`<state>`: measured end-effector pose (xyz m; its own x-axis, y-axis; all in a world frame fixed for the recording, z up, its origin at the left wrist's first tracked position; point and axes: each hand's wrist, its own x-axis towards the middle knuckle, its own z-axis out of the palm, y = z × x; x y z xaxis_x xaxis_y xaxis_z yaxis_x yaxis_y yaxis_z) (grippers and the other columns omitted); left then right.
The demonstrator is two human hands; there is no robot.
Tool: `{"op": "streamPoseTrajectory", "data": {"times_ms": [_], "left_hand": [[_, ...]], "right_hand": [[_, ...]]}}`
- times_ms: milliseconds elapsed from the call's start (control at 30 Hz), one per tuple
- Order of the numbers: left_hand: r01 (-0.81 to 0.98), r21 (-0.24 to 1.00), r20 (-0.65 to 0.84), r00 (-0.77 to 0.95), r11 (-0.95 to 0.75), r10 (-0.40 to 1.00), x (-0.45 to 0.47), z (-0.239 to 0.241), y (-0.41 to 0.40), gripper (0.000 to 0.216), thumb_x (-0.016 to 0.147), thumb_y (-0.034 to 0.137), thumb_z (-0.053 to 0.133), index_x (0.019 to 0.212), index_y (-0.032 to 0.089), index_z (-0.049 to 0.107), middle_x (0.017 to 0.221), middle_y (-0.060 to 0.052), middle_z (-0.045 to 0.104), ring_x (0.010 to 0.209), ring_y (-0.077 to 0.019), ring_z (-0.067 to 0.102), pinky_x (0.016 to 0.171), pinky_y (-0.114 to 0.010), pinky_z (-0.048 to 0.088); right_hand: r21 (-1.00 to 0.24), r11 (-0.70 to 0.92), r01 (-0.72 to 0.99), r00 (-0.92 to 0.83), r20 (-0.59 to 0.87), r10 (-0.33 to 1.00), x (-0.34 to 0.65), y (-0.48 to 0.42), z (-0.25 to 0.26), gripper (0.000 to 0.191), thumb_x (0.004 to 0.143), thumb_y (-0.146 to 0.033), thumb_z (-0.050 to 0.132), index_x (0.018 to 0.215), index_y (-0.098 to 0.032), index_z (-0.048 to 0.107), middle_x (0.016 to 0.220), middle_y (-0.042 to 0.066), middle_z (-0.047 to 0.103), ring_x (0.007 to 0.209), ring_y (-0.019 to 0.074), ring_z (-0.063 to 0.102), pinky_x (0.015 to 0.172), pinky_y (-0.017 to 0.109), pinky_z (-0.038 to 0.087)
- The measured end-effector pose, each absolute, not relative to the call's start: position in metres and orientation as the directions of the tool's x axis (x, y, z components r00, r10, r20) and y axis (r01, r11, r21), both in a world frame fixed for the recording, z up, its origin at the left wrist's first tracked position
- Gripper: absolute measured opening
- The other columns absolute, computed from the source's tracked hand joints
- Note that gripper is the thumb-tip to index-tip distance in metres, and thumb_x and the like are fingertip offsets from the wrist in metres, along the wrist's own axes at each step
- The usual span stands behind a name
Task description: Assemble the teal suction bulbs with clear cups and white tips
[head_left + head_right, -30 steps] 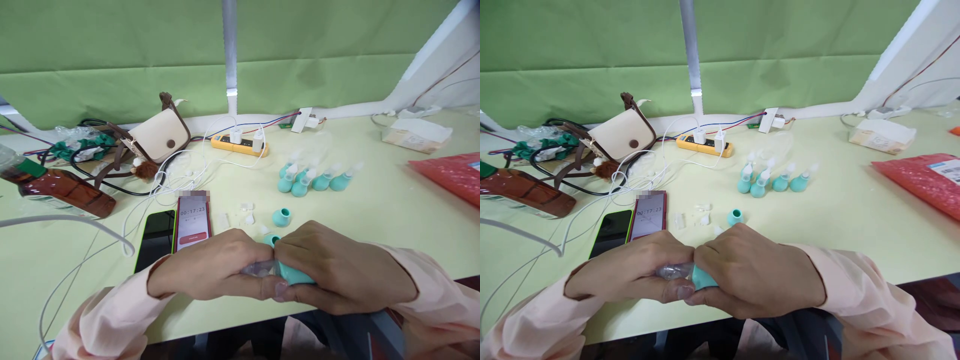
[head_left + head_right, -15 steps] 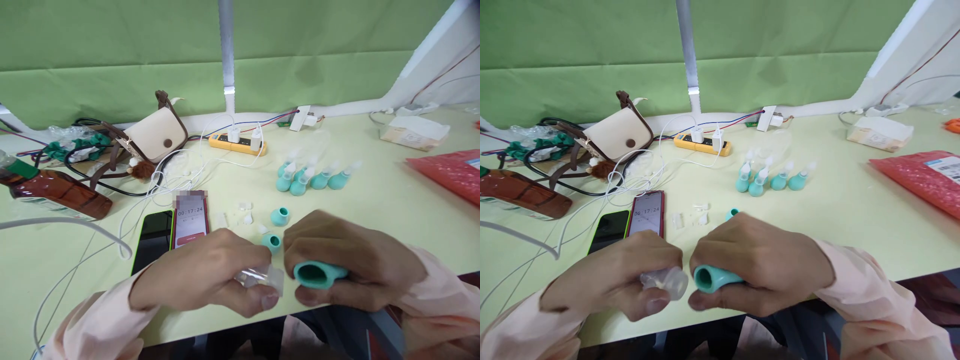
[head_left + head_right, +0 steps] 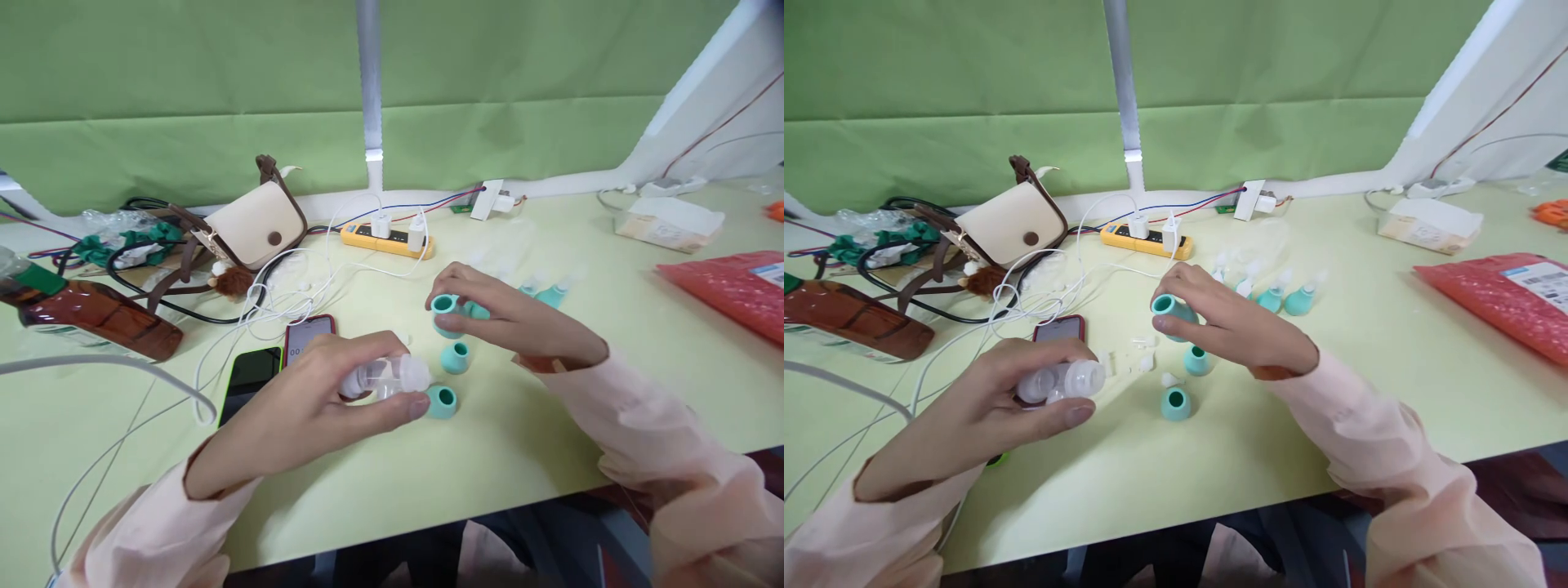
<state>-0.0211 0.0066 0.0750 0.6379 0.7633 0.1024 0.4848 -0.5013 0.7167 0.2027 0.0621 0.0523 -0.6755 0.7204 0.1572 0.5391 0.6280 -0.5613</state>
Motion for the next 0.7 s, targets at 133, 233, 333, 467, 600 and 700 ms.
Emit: {"op": "streamPoseTrajectory", "data": {"times_ms": [133, 233, 333, 467, 600, 700], "left_hand": [[0.547, 0.65, 0.116, 0.616, -0.529, 0.779, -0.02, 0.07, 0.007, 0.011, 0.078, 0.031, 0.056, 0.077, 0.02, 0.055, 0.056, 0.008, 0.044, 0.046, -0.0052, 0.037, 0.043, -0.015, 0.028], [0.614, 0.562, 0.113, 0.607, -0.554, 0.787, -0.017, 0.058, 0.011, 0.019, 0.078, 0.038, 0.054, 0.079, 0.02, 0.058, 0.056, 0.007, 0.049, 0.046, -0.0067, 0.04, 0.046, -0.018, 0.029], [0.685, 0.499, 0.051, 0.588, -0.531, 0.807, -0.014, 0.042, 0.019, 0.028, 0.078, 0.044, 0.051, 0.082, 0.018, 0.06, 0.053, 0.005, 0.049, 0.046, -0.0093, 0.042, 0.046, -0.021, 0.028], [0.71, 0.495, 0.018, 0.568, -0.501, 0.823, -0.012, 0.027, 0.027, 0.028, 0.078, 0.043, 0.051, 0.088, 0.018, 0.061, 0.056, 0.003, 0.053, 0.05, -0.0124, 0.045, 0.049, -0.022, 0.029], [0.714, 0.508, 0.031, 0.543, -0.481, 0.839, -0.011, 0.022, 0.032, 0.025, 0.078, 0.038, 0.051, 0.09, 0.018, 0.06, 0.059, 0.002, 0.054, 0.051, -0.0128, 0.046, 0.051, -0.023, 0.029], [0.705, 0.529, 0.053, 0.528, -0.472, 0.848, -0.009, 0.021, 0.036, 0.023, 0.079, 0.037, 0.052, 0.089, 0.018, 0.059, 0.058, 0.003, 0.053, 0.051, -0.0119, 0.046, 0.051, -0.022, 0.03]], "right_hand": [[-0.457, 0.582, 0.673, -0.647, 0.018, 0.762, 0.199, 0.088, 0.023, 0.026, 0.082, -0.035, 0.045, 0.1, -0.018, 0.054, 0.095, 0.006, 0.053, 0.085, 0.0165, 0.051, 0.073, 0.028, 0.042], [-0.41, 0.569, 0.713, -0.63, -0.019, 0.776, 0.2, 0.103, 0.004, 0.025, 0.077, -0.029, 0.051, 0.096, -0.015, 0.058, 0.091, 0.007, 0.058, 0.078, 0.0177, 0.054, 0.071, 0.03, 0.043], [-0.367, 0.562, 0.741, -0.614, -0.03, 0.789, 0.201, 0.11, -0.007, 0.023, 0.073, -0.023, 0.053, 0.092, -0.014, 0.061, 0.088, 0.008, 0.062, 0.078, 0.0196, 0.057, 0.068, 0.03, 0.043], [-0.329, 0.576, 0.748, -0.609, 0.004, 0.793, 0.202, 0.109, -0.009, 0.022, 0.069, -0.019, 0.055, 0.089, -0.014, 0.063, 0.085, 0.008, 0.065, 0.078, 0.0226, 0.059, 0.065, 0.032, 0.045], [-0.319, 0.577, 0.752, -0.544, 0.194, 0.816, 0.195, 0.091, 0.005, 0.028, 0.077, -0.028, 0.05, 0.099, -0.012, 0.06, 0.102, 0.011, 0.062, 0.096, 0.026, 0.056, 0.081, 0.038, 0.043], [-0.374, 0.615, 0.694, -0.509, 0.35, 0.787, 0.185, 0.07, 0.018, 0.03, 0.081, -0.034, 0.048, 0.101, -0.014, 0.058, 0.103, 0.008, 0.062, 0.097, 0.0201, 0.056, 0.084, 0.032, 0.044]]}}
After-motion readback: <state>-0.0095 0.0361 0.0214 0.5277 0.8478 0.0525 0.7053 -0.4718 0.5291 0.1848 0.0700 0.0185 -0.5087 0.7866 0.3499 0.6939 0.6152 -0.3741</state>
